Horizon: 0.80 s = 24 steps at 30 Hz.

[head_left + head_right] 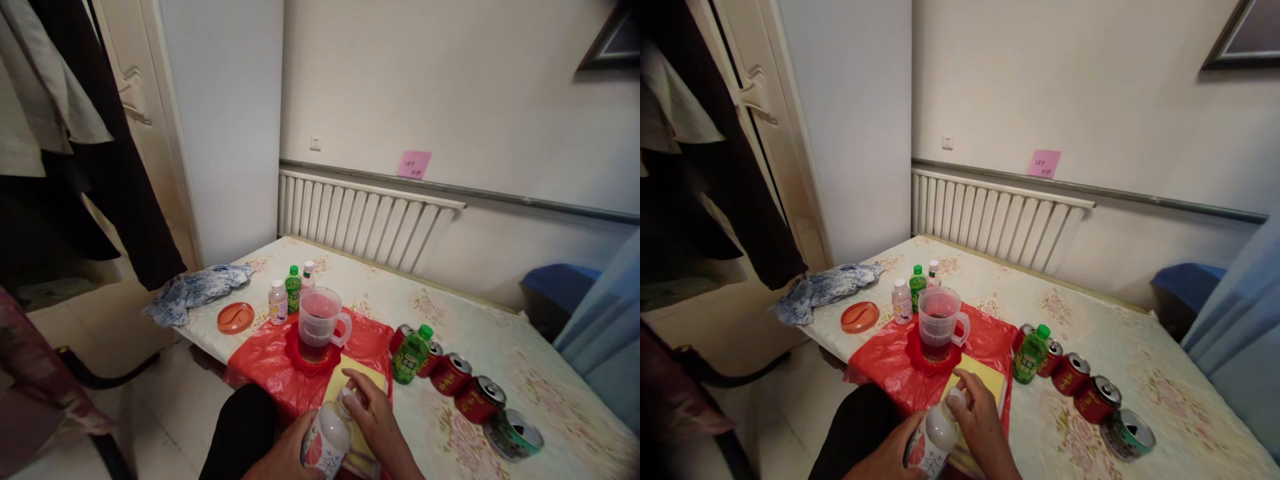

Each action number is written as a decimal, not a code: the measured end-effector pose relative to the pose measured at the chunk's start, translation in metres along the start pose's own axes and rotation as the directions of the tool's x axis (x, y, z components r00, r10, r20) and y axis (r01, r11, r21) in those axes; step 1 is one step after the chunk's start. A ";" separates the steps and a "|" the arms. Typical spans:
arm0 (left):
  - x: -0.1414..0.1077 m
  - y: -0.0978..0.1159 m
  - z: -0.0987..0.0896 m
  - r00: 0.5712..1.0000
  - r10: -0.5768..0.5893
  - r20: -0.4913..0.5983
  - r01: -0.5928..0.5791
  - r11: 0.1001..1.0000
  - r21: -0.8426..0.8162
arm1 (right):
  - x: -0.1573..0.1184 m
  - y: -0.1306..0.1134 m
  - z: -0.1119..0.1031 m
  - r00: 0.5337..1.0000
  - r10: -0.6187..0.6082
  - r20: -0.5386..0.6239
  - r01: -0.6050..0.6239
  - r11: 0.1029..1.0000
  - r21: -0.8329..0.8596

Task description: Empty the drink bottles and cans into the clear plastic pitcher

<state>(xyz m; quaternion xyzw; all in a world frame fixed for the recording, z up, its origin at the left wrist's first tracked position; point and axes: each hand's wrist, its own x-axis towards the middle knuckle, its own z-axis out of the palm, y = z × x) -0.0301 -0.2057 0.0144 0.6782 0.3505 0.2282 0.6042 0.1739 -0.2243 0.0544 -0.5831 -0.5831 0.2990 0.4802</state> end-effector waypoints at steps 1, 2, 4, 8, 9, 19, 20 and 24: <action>-0.001 -0.002 0.001 1.000 -0.001 0.017 0.001 1.000 -0.007 | -0.001 -0.003 0.000 1.000 -0.010 0.021 0.012 0.998 -0.056; -0.001 -0.004 0.001 0.999 -0.001 0.034 0.002 1.000 -0.019 | -0.002 -0.005 0.000 0.999 -0.014 0.039 0.018 0.995 -0.102; -0.002 -0.004 0.003 0.998 -0.001 0.066 0.003 0.999 -0.040 | -0.003 -0.003 -0.001 0.997 0.003 0.072 0.008 0.987 -0.159; -0.004 0.000 0.006 0.995 -0.021 0.102 0.024 0.999 -0.037 | -0.002 0.009 -0.002 0.992 0.042 0.119 -0.019 0.981 -0.192; -0.005 0.000 0.006 0.993 -0.026 0.112 0.030 0.999 -0.036 | -0.002 0.011 -0.003 0.990 0.046 0.131 -0.020 0.981 -0.195; -0.009 -0.017 -0.006 0.972 -0.007 0.233 0.055 0.978 -0.199 | -0.010 0.007 -0.016 0.981 -0.023 0.194 0.049 0.991 -0.126; -0.009 -0.016 -0.006 0.970 -0.001 0.242 0.057 0.973 -0.226 | -0.010 0.005 -0.016 0.979 -0.020 0.201 0.046 0.991 -0.124; -0.009 -0.016 -0.006 0.966 0.007 0.258 0.066 0.960 -0.271 | -0.013 0.003 -0.017 0.979 -0.011 0.204 0.036 0.992 -0.122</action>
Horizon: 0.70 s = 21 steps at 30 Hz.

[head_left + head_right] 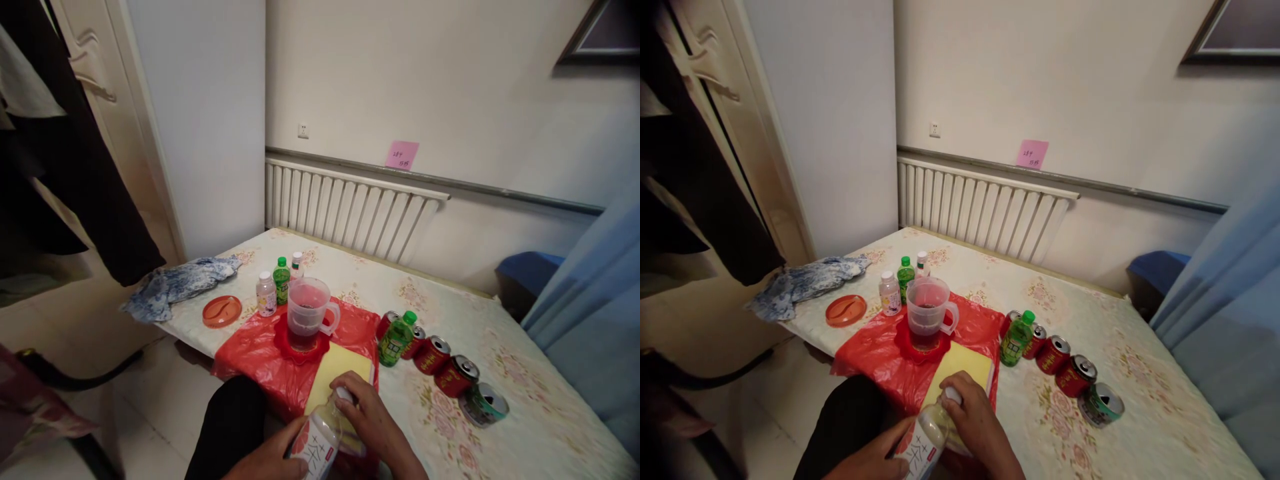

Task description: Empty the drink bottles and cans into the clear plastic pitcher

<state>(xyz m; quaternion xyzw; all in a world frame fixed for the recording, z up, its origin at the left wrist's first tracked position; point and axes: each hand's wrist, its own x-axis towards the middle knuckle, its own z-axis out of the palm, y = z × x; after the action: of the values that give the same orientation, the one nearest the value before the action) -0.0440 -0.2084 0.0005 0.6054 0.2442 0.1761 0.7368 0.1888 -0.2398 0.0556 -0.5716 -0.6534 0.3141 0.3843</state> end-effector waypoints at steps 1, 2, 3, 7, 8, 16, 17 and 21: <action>0.000 -0.001 0.000 1.000 -0.002 -0.002 0.002 1.000 -0.009 | 0.000 0.001 0.000 1.000 -0.002 -0.013 0.002 1.000 0.005; 0.001 -0.002 0.000 1.000 -0.006 -0.005 0.006 1.000 -0.019 | 0.000 0.002 0.001 0.999 -0.002 -0.036 0.003 1.000 0.012; 0.001 -0.003 -0.001 1.000 -0.011 -0.008 0.011 1.000 -0.029 | 0.000 0.005 0.001 0.997 0.003 -0.072 -0.001 1.000 0.025; 0.001 -0.007 -0.003 1.000 -0.027 -0.016 0.026 0.998 -0.051 | 0.006 0.021 -0.001 0.960 0.142 -0.241 -0.092 0.974 0.205; 0.000 -0.008 -0.004 1.000 -0.021 -0.013 0.020 0.998 -0.061 | 0.008 0.027 -0.003 0.942 0.206 -0.266 -0.128 0.950 0.284; -0.003 -0.022 -0.016 0.996 0.060 -0.062 -0.070 0.982 -0.175 | 0.010 0.086 -0.006 0.732 0.543 -0.411 -0.266 0.784 0.561; -0.003 -0.024 -0.018 0.995 0.067 -0.074 -0.080 0.981 -0.178 | 0.010 0.090 -0.004 0.730 0.534 -0.427 -0.279 0.803 0.526; -0.002 -0.033 -0.023 0.990 0.047 -0.136 -0.064 0.990 -0.123 | 0.017 0.098 0.002 0.760 0.470 -0.449 -0.307 0.868 0.390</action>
<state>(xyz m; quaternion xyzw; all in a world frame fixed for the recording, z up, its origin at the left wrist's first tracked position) -0.0605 -0.1976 -0.0349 0.5509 0.2638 0.2515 0.7508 0.2356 -0.2087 -0.0270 -0.6961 -0.3331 0.3108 0.5549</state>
